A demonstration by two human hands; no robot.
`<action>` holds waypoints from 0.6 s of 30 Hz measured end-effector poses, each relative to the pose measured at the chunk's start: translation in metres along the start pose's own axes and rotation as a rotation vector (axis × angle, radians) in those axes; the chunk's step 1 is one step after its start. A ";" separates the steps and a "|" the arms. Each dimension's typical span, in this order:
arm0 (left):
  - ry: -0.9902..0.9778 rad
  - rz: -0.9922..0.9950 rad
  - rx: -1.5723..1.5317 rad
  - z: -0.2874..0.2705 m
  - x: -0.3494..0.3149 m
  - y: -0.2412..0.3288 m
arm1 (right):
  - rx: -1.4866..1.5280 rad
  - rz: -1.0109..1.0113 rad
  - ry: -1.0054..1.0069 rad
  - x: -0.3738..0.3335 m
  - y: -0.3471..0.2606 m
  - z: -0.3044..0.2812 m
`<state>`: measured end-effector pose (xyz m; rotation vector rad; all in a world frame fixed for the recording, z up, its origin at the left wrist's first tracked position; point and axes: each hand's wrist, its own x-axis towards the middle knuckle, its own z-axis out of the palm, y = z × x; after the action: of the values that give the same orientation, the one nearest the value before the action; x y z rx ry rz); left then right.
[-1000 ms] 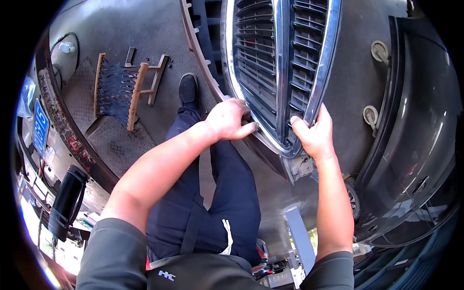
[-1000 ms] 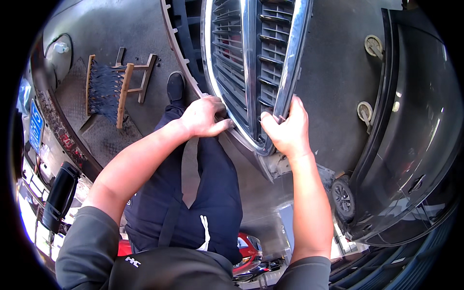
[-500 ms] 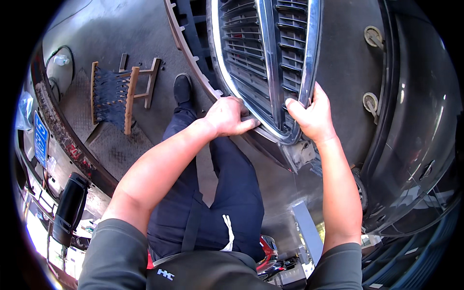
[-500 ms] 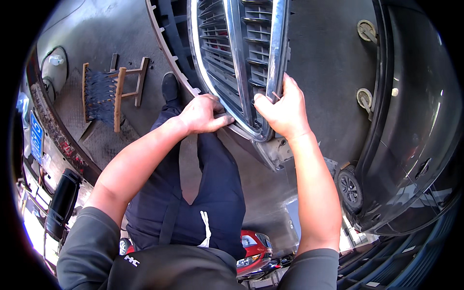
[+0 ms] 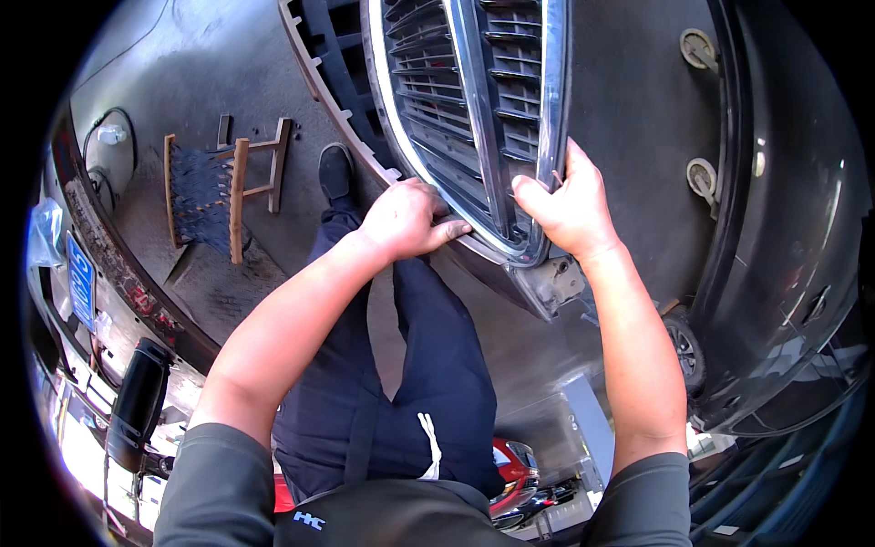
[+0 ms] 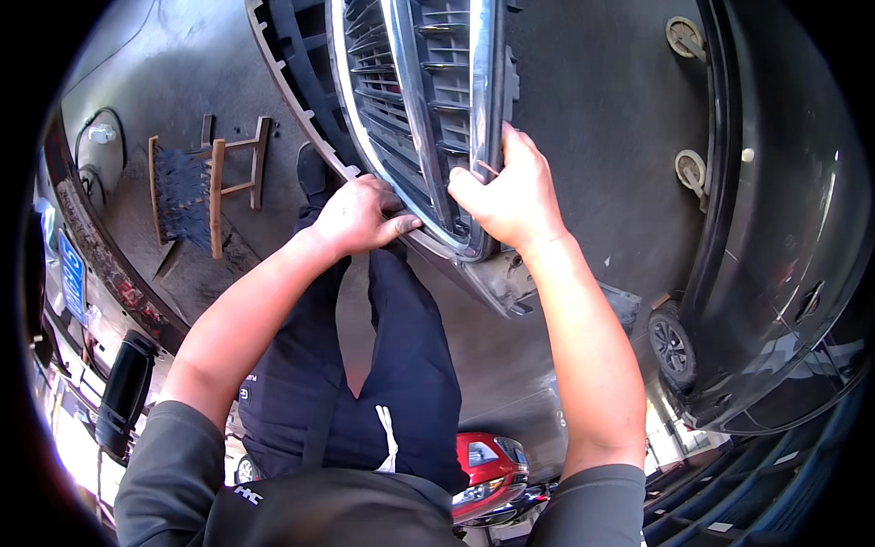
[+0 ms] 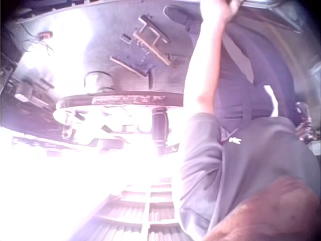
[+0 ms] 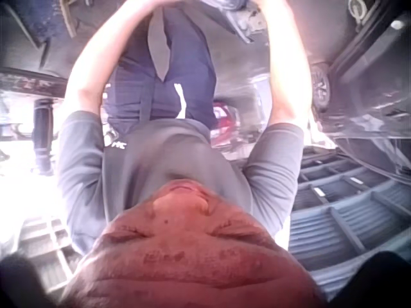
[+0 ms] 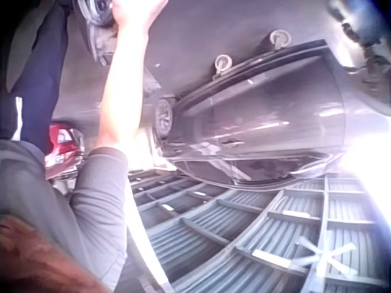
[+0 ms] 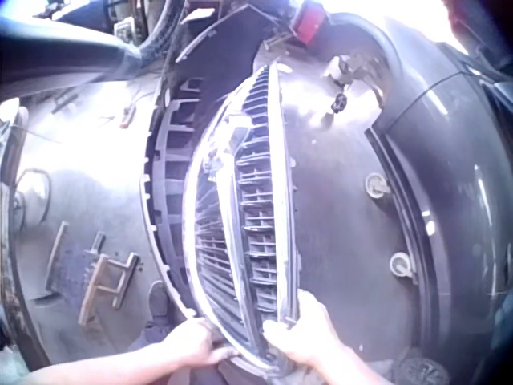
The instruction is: The person unclips and removes a grille from a car bumper using a screwdriver and hands, places it on a table, and detaches the emblem with the screwdriver. The person then unfastens and removes another grille insert from the bumper using the screwdriver and carries it away.
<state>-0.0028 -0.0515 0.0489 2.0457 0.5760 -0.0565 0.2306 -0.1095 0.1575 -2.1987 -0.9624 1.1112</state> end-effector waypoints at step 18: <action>0.043 0.459 0.957 -0.161 0.115 0.142 | -0.211 -0.063 -0.041 -0.006 0.002 -0.026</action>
<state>0.1280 0.0665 0.2171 3.0698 0.0600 -0.0139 0.2504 -0.1179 0.1736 -2.2998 -1.2068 1.0731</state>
